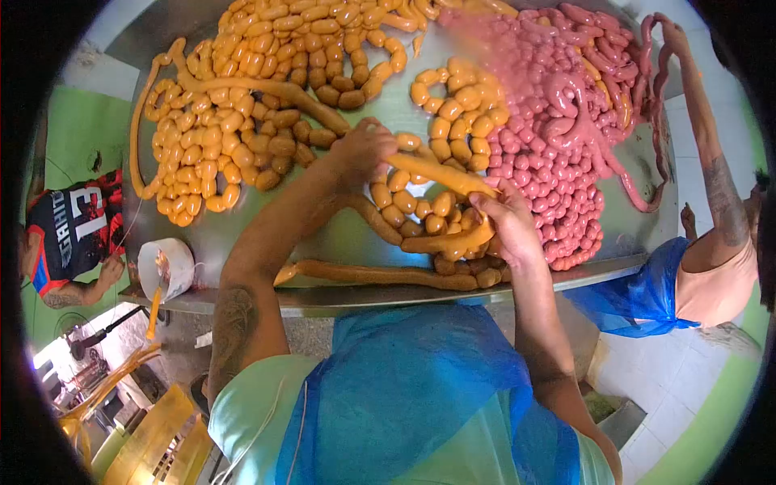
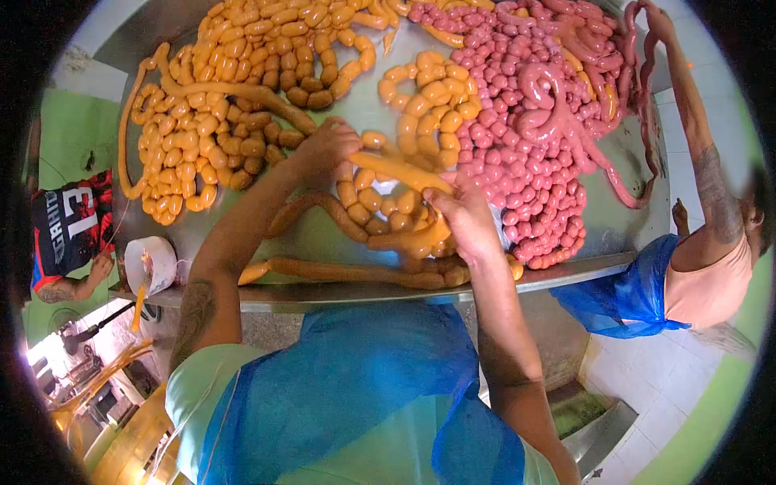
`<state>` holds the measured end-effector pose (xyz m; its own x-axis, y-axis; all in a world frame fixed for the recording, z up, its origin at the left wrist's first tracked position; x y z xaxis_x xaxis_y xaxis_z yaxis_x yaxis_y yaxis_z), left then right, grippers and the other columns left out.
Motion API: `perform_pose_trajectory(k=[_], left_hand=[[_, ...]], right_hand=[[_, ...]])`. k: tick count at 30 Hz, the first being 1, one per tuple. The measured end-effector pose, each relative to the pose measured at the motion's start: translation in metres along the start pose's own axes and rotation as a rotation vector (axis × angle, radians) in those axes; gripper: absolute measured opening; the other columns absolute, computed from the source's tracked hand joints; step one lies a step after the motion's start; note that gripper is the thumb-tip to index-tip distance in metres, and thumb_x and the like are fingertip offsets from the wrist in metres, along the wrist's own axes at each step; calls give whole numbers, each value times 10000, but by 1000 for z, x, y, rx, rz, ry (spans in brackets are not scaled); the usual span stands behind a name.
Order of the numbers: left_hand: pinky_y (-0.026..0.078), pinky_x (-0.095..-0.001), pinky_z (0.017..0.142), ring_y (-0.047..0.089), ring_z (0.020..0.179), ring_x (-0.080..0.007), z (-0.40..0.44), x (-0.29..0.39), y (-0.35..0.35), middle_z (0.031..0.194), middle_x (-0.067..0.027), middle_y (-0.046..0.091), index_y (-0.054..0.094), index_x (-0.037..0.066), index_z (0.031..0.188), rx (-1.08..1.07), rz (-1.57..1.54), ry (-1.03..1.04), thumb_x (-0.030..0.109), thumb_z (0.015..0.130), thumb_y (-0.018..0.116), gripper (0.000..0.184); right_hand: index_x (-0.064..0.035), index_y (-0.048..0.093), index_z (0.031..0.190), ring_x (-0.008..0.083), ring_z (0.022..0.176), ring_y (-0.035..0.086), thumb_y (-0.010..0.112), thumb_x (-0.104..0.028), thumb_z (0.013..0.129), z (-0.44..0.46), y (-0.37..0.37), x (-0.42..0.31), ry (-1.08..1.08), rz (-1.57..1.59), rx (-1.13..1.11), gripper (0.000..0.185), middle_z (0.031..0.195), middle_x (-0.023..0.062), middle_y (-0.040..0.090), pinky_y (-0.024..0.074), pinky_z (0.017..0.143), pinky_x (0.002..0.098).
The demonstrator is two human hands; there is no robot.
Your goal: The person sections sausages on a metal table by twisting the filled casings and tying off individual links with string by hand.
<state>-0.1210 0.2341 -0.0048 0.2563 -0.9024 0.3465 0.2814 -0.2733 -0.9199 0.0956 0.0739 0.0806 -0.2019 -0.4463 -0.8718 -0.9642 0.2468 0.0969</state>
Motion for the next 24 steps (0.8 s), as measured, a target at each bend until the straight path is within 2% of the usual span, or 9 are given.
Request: perform_pose_trajectory(k=[4, 8, 10, 11, 14, 16, 17, 19, 24], left_hand=[[262, -473, 1095, 515, 1167, -253, -20, -23, -14, 1108, -57, 603, 592, 96, 980, 39, 3, -36, 98, 698, 664, 291], [256, -483, 1104, 499, 1195, -271, -41, -51, -32, 1136, -57, 601, 610, 101, 987, 145, 87, -47, 119, 728, 673, 267], [293, -476, 1073, 509, 1174, -235, -55, -73, -36, 1099, -25, 601, 595, 102, 995, 166, 386, -123, 156, 754, 640, 251], [293, -476, 1073, 509, 1174, -235, -60, -83, -36, 1099, -25, 601, 595, 102, 995, 169, 375, -116, 156, 754, 640, 251], [306, -465, 1057, 497, 1206, -232, -69, -103, -33, 1179, -20, 595, 600, 111, 1027, 16, 330, -155, 168, 775, 644, 262], [314, -457, 1047, 491, 1213, -230, -71, -113, -41, 1193, -14, 588, 608, 119, 1044, -80, 471, -360, 167, 795, 640, 256], [314, -457, 1047, 491, 1213, -230, -75, -118, -44, 1193, -14, 588, 608, 119, 1044, -72, 473, -347, 167, 795, 640, 256], [309, -455, 1050, 489, 1206, -238, -84, -116, -59, 1170, -28, 582, 600, 117, 1059, 147, 451, -202, 163, 815, 633, 251], [281, -445, 1069, 461, 1232, -236, -91, -119, -71, 1188, -51, 550, 579, 103, 1100, -20, 542, -351, 136, 823, 622, 282]], right_hand=[[6, 567, 1052, 100, 744, 543, 648, -39, 864, -13, 9, -5, -41, -40, -16, 209, 873, 28, 610, 422, 660, 226], [10, 553, 1046, 80, 712, 517, 624, -2, 862, -27, 21, -11, -74, -21, -21, 198, 853, 23, 598, 395, 621, 218], [17, 551, 1075, 83, 727, 523, 624, -2, 869, -36, 21, -16, -75, 48, -4, 219, 871, 29, 603, 404, 628, 223], [17, 551, 1075, 83, 727, 523, 624, -2, 869, -38, 21, -20, -72, 44, 9, 219, 871, 29, 603, 404, 628, 223], [11, 548, 1144, 91, 766, 544, 643, -26, 871, -32, 19, -23, -64, -3, -11, 291, 906, 34, 610, 425, 657, 224], [1, 553, 1136, 94, 781, 555, 635, -24, 872, -31, 31, -37, -86, 11, -7, 277, 933, 40, 618, 432, 671, 221], [2, 553, 1133, 94, 787, 557, 631, -23, 872, -32, 33, -42, -94, 85, -30, 274, 945, 44, 622, 433, 675, 219], [9, 555, 1134, 93, 791, 557, 627, -18, 871, -41, 27, -43, -124, 101, -25, 274, 952, 44, 624, 434, 677, 219], [34, 575, 1143, 84, 797, 549, 610, -1, 864, -68, 16, -16, -80, 119, 12, 283, 960, 40, 624, 438, 688, 218]])
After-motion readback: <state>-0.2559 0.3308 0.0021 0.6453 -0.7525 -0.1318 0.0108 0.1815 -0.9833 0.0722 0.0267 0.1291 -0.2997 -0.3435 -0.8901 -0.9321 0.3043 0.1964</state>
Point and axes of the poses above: each hand's wrist, its own z-axis towards the middle knuckle, its own y-axis out of the palm, x = y × z, the point moved 4 cm from there along z, towards the middle knuckle
